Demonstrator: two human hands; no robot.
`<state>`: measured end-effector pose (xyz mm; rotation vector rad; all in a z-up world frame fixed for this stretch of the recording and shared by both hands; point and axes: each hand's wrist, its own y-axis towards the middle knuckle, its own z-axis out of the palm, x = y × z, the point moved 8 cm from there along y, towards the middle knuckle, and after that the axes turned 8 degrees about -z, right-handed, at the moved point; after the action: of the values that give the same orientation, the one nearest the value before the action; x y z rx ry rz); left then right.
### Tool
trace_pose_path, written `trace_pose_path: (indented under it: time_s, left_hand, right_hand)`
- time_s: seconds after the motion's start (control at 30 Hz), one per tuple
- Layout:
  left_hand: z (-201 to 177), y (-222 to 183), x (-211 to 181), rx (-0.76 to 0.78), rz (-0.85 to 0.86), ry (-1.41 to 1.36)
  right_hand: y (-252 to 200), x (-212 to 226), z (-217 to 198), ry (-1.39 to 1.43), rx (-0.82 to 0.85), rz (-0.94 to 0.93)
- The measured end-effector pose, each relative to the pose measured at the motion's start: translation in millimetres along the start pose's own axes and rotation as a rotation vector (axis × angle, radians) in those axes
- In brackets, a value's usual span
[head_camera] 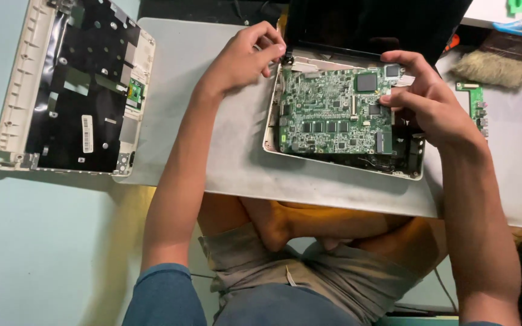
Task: The person removes the motherboard from a laptop chassis, cleans a small circuit board with a brush, and then reinstalls the motherboard and the small board into the chassis using a screwdriver. The person also connects a ribbon cable and secures components with screws.
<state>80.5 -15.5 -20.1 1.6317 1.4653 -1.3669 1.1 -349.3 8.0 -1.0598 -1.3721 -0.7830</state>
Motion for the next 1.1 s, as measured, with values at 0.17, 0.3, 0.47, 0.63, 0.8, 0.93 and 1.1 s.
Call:
trace_pose_path:
  time_s: [0.17,0.3,0.47,0.63,0.8,0.93,1.1]
  left_hand:
    - [11,-8,4,0.089,-0.133,-0.076]
    - [14,-7,12,0.145,-0.167,-0.183]
    - [17,-23,9,0.264,-0.256,-0.041]
    - [17,-32,1,0.315,-0.315,0.084]
    - [20,-30,4,0.390,-0.281,0.014]
    - [19,-31,5,0.371,-0.305,0.019]
    - [22,-25,11,0.386,-0.268,-0.005]
  right_hand:
    - [6,-9,-4,-0.045,-0.024,-0.059]
    - [5,-16,-3,-0.004,-0.007,-0.027]
    - [3,-22,-1,-0.031,0.013,0.004]
    - [6,-28,-5,0.029,0.060,-0.009]
    - [4,-29,1,0.012,0.127,0.016]
    - [-5,4,23,-0.212,0.230,-0.019]
    - [-13,23,47,-0.303,0.225,0.176]
